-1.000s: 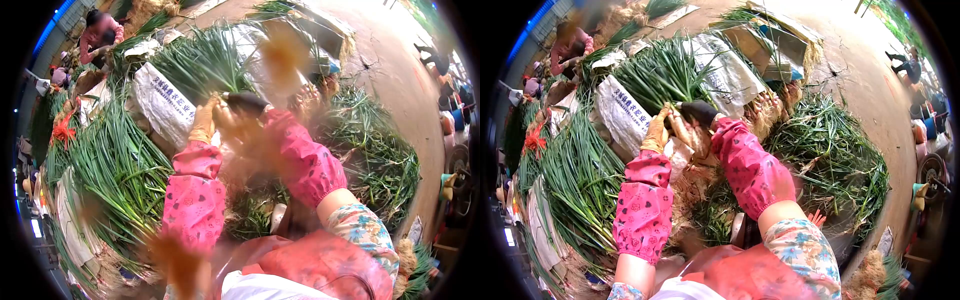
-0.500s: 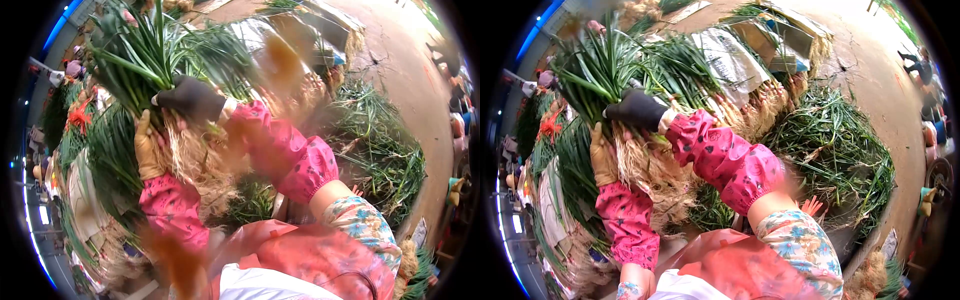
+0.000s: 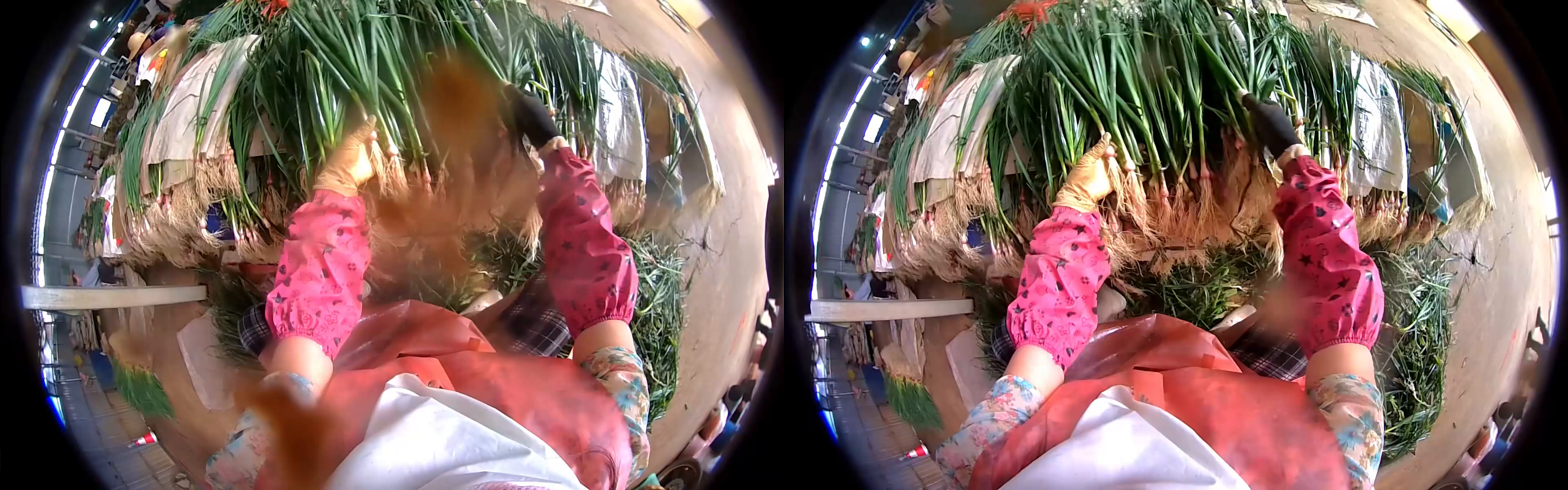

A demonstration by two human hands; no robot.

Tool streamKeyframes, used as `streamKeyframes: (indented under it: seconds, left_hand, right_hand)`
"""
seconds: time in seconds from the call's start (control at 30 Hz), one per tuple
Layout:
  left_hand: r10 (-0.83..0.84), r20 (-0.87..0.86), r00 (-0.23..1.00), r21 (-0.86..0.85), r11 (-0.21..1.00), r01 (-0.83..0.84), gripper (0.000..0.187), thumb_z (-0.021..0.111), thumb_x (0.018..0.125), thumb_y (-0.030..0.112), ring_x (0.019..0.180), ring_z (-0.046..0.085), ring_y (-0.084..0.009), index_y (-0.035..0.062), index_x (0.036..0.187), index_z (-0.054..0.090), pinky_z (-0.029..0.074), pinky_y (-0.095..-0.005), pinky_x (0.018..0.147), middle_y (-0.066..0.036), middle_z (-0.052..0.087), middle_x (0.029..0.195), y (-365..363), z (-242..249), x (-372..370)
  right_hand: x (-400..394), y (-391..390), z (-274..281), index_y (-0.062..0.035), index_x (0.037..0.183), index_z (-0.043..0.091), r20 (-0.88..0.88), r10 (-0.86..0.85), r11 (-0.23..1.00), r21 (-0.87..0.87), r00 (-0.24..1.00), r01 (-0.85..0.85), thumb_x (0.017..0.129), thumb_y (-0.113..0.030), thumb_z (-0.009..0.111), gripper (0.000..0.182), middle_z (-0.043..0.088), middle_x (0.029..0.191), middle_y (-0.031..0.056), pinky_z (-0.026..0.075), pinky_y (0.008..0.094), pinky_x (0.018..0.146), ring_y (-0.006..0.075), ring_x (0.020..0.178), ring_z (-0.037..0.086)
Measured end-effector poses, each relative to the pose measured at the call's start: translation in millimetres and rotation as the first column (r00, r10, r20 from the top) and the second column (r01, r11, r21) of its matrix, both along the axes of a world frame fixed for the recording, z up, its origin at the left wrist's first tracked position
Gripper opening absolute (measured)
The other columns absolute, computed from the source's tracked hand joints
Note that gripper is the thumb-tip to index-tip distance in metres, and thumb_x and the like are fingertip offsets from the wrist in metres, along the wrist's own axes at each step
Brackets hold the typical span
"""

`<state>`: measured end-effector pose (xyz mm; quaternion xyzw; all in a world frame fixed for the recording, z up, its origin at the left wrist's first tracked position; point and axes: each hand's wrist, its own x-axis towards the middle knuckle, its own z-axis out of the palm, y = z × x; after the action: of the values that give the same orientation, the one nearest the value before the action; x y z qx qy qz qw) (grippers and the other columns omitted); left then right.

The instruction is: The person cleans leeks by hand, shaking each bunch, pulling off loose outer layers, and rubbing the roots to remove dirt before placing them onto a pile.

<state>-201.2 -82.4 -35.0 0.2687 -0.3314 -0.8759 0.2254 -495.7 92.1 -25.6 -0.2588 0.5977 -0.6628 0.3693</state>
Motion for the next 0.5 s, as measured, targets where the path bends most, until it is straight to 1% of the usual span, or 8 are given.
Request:
streamKeyframes:
  seconds: [0.03,0.1,0.17,0.27,0.3,0.37,0.43,0.5]
  left_hand:
    - [-0.029,-0.147,0.989,-0.058,0.998,0.020,0.024,0.064,0.081,0.027,0.081,0.058,-0.0287,0.0060,0.089,0.056,0.045,-0.0485,0.076,-0.010,0.060,0.087,-14.6,-20.7,5.1]
    - [-0.139,0.054,0.989,-0.087,0.986,0.144,0.031,0.061,0.083,0.027,0.099,0.054,-0.0277,0.0038,0.103,0.055,0.041,-0.0486,0.085,-0.010,0.059,0.098,16.2,41.7,28.2]
    - [0.090,0.224,0.970,-0.331,0.943,-0.011,0.041,0.061,0.084,0.024,0.104,0.053,-0.0216,0.0028,0.117,0.050,0.042,-0.0420,0.089,-0.008,0.058,0.106,40.7,75.5,46.8]
    - [0.423,0.188,0.886,-0.762,0.632,-0.140,0.031,0.061,0.083,0.016,0.088,0.059,-0.0126,0.0051,0.112,0.055,0.049,-0.0220,0.072,-0.006,0.060,0.101,59.9,80.1,48.7]
    - [0.454,0.192,0.870,-0.839,0.536,-0.094,0.027,0.062,0.082,0.013,0.086,0.059,-0.0119,0.0053,0.107,0.057,0.049,-0.0224,0.071,-0.007,0.061,0.098,63.4,75.5,44.0]
    - [0.479,0.315,0.819,-0.915,0.383,0.128,0.021,0.063,0.080,0.011,0.082,0.061,-0.0133,0.0045,0.100,0.059,0.049,-0.0215,0.067,-0.009,0.062,0.093,55.0,41.0,24.5]
    - [0.489,0.421,0.764,-0.887,0.397,0.235,0.019,0.066,0.078,0.016,0.072,0.062,-0.0157,0.0042,0.091,0.058,0.049,-0.0246,0.061,-0.009,0.063,0.084,72.8,47.4,-2.8]
    - [0.786,0.198,0.585,-0.932,-0.034,0.361,0.023,0.068,0.075,0.022,0.059,0.060,-0.0170,0.0044,0.085,0.056,0.048,-0.0299,0.055,-0.006,0.061,0.071,66.7,18.9,-20.1]
  right_hand:
    - [-17.1,6.2,-1.4,-0.0051,0.076,0.059,-0.104,0.014,0.990,0.140,0.995,0.001,0.083,-0.035,0.060,0.031,0.053,0.064,-0.0014,0.033,0.0220,0.045,0.0074,0.051,0.045]
    - [-15.9,26.3,11.1,-0.0022,0.090,0.057,-0.294,-0.070,0.987,0.121,0.953,0.109,0.078,-0.040,0.061,0.040,0.057,0.068,0.0041,0.040,0.0246,0.054,0.0127,0.059,0.051]
    - [-0.7,46.2,22.2,-0.0029,0.099,0.057,-0.923,-0.272,0.847,-0.096,0.272,0.522,0.078,-0.035,0.061,0.039,0.063,0.080,0.0089,0.045,0.0277,0.061,0.0170,0.069,0.058]
    - [49.0,65.8,43.9,-0.0079,0.107,0.058,-0.751,-0.314,0.916,-0.081,0.580,0.392,0.079,-0.023,0.065,0.033,0.064,0.095,0.0074,0.049,0.0269,0.070,0.0159,0.081,0.062]
    - [69.1,64.9,43.7,-0.0070,0.107,0.058,-0.767,-0.319,0.927,-0.129,0.558,0.353,0.080,-0.016,0.065,0.029,0.064,0.094,0.0061,0.049,0.0240,0.070,0.0121,0.082,0.061]
    - [103.5,53.6,21.9,-0.0059,0.105,0.058,-0.493,-0.282,0.943,-0.302,0.823,0.142,0.082,-0.014,0.064,0.026,0.064,0.092,0.0061,0.048,0.0223,0.071,0.0102,0.082,0.060]
    - [155.8,49.1,37.6,-0.0037,0.104,0.058,-0.303,-0.155,0.985,-0.119,0.940,0.124,0.081,-0.012,0.064,0.025,0.063,0.093,0.0062,0.048,0.0230,0.072,0.0103,0.083,0.059]
    - [185.8,48.0,42.9,-0.0014,0.099,0.059,-0.476,-0.061,0.997,-0.078,0.877,0.027,0.081,-0.010,0.063,0.020,0.064,0.090,0.0067,0.048,0.0230,0.071,0.0102,0.082,0.060]
